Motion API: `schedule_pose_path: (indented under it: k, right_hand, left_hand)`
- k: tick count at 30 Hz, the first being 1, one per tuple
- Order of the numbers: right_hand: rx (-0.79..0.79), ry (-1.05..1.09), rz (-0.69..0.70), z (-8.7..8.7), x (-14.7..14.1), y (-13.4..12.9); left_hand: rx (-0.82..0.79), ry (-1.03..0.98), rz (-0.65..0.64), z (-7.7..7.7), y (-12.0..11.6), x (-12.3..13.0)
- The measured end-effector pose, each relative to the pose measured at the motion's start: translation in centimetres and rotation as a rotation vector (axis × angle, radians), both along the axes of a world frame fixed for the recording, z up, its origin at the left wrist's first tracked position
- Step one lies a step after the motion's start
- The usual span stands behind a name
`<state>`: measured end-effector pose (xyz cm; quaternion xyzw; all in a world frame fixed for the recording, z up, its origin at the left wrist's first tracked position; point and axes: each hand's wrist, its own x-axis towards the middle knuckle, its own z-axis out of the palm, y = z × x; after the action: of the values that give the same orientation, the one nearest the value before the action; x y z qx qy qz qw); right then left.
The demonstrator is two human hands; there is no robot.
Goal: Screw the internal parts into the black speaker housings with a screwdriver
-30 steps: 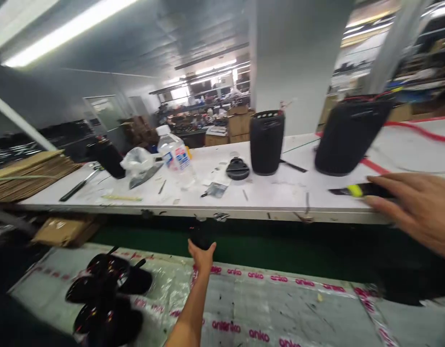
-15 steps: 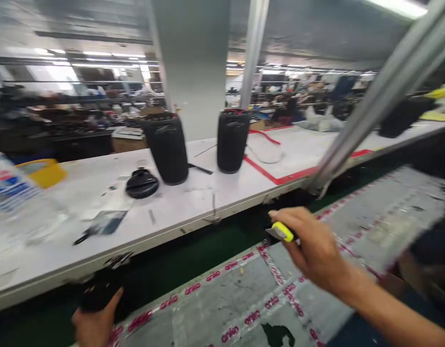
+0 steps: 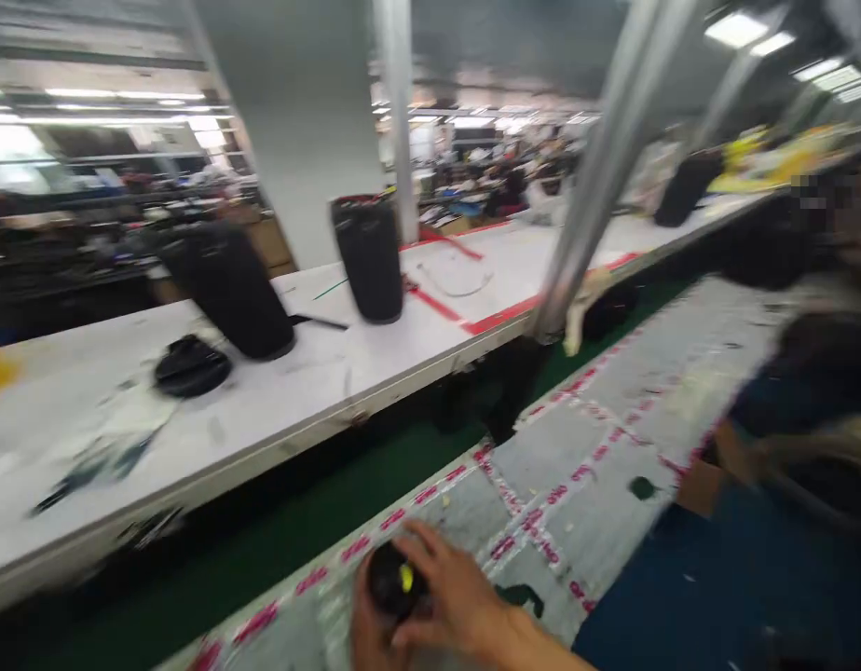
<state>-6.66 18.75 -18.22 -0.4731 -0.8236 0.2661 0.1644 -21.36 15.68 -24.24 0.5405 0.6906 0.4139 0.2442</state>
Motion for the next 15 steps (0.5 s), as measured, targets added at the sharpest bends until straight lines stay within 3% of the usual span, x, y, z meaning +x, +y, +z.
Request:
schedule_pose_path:
  k: [2, 5, 7, 11, 15]
  right_hand:
    - [-0.017, 0.015, 0.03, 0.3, 0.1, -1.0]
    - [-0.053, 0.023, 0.108, -0.1, 1.2, -1.3]
    - [-0.052, -0.007, 0.13, -0.9, 1.8, -1.2]
    - [0.193, -0.083, 0.13, -2.5, 2.5, -1.1]
    - [0.287, -0.047, 0.171, -3.2, 3.0, -0.7]
  left_hand:
    - [0.014, 0.018, -0.035, -0.7, -2.2, 1.2]
    - [-0.006, 0.096, 0.023, -1.3, -5.0, 2.1]
    - [-0.041, 0.138, 0.102, -1.5, -8.1, 2.6]
    - [-0.162, 0.165, 0.235, -2.1, -19.1, 4.5]
    - [-0.388, 0.11, 0.281, -5.1, -30.1, 3.8]
